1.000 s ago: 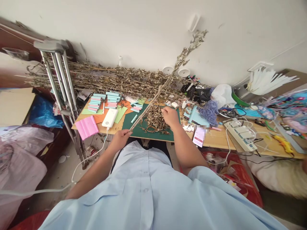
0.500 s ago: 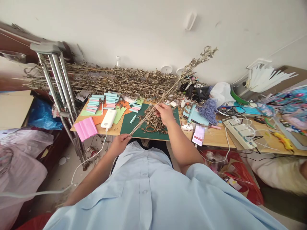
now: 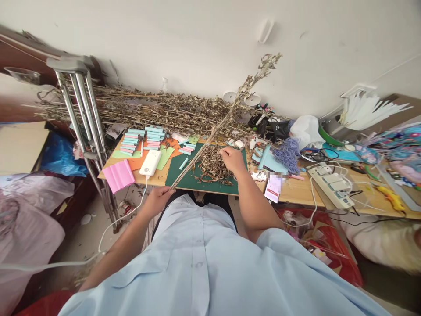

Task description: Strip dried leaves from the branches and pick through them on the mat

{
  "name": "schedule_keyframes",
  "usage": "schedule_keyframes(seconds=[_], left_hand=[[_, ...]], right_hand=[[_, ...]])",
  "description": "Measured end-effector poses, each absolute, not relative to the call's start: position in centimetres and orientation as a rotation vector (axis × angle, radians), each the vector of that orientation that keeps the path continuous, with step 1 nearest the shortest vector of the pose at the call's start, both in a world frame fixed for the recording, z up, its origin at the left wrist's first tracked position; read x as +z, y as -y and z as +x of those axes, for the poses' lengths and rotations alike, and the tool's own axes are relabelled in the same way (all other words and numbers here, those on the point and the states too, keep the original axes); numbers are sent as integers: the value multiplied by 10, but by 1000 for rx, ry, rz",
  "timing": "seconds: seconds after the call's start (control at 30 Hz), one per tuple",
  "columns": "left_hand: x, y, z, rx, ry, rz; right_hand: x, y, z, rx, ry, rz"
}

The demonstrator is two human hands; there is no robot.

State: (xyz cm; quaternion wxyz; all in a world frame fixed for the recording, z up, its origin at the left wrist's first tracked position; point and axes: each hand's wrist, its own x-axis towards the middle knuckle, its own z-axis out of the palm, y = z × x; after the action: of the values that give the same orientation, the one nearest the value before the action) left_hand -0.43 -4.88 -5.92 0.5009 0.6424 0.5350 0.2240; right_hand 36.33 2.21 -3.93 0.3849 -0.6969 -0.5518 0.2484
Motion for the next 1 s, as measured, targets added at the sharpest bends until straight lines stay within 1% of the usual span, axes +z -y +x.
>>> schedule_keyframes(seconds=[0.07,0.1,0.17,0.27,0.33,0.43,0.53,0.8,1.0], left_hand=[[-58,51,-5,553,-1269,1572],[-58,52,-5,556,-1253,1574],[-59,56,-5,547,-1230,1553],[-66,61,-8,477,-1193,1504],[-72,64,-12,411,-1152,1481],[-77,66,-19,319,-1045,1452],[-73,63,-18,300,-938,1390],[-57,28,33,506,-866,1220],[-52,15,62,608,-937,1085]], right_hand=[[-40,-24,366,505,1390,-1813],[-39,-25,366,519,1332,-1784],[-35,-25,362,719,1179,-1623],[-26,-24,353,1166,978,-1257],[-20,-23,346,1318,883,-1106],[-17,-19,333,1368,798,-1040],[-23,-13,318,1426,784,-1002],[-44,8,278,1588,894,-952],[-47,16,285,1622,836,-793]])
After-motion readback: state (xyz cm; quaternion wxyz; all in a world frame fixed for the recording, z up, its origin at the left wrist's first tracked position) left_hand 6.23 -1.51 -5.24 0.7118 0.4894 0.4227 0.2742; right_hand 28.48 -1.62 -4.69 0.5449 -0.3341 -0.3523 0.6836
